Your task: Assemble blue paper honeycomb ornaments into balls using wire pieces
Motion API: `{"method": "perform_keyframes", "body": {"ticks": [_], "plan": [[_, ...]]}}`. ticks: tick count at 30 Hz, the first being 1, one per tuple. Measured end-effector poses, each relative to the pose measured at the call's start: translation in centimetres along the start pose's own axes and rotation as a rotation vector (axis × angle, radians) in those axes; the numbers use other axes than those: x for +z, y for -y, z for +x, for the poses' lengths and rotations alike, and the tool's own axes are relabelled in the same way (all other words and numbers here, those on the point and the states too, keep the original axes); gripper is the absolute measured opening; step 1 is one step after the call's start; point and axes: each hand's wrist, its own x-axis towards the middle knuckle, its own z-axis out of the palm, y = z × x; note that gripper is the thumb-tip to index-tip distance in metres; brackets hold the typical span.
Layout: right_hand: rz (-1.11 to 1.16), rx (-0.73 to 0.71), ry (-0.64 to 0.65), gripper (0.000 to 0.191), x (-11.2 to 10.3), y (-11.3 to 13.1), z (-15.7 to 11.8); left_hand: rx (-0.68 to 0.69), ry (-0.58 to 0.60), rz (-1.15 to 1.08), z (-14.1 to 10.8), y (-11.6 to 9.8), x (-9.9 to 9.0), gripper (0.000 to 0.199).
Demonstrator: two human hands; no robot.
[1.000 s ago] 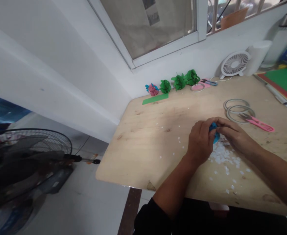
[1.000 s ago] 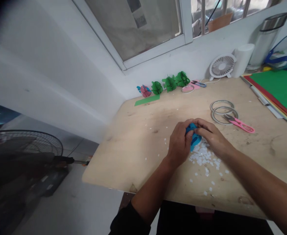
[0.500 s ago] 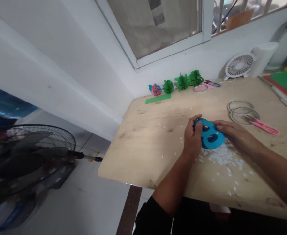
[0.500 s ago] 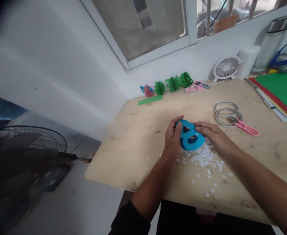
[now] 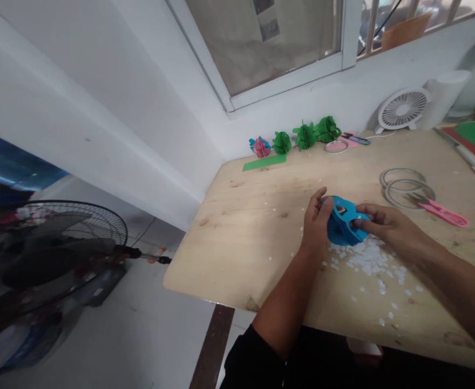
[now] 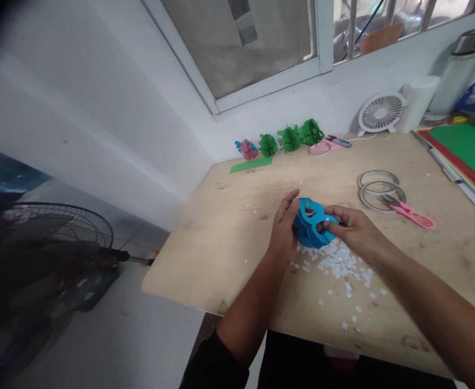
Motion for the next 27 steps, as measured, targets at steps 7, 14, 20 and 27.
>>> {"method": "perform_keyframes", "body": {"ticks": [7,14,20,27], "plan": [[0.048,-0.035,-0.15,0.048,-0.3,-0.5,0.1,-0.12,0.049,-0.048,-0.3,0.4,0.1,0.082],[-0.075,-0.156,-0.265,0.038,-0.3,-0.9,0.1,-0.102,0.076,-0.011,-0.7,0.9,0.2,0.087],[-0.106,-0.169,-0.256,0.042,0.0,-1.0,0.1,-0.058,0.048,-0.029,0.1,1.6,0.3,0.067],[-0.126,-0.111,-0.205,0.056,-0.4,-1.3,0.2,0.092,-0.033,0.164,-0.3,1.0,0.4,0.051]]}}
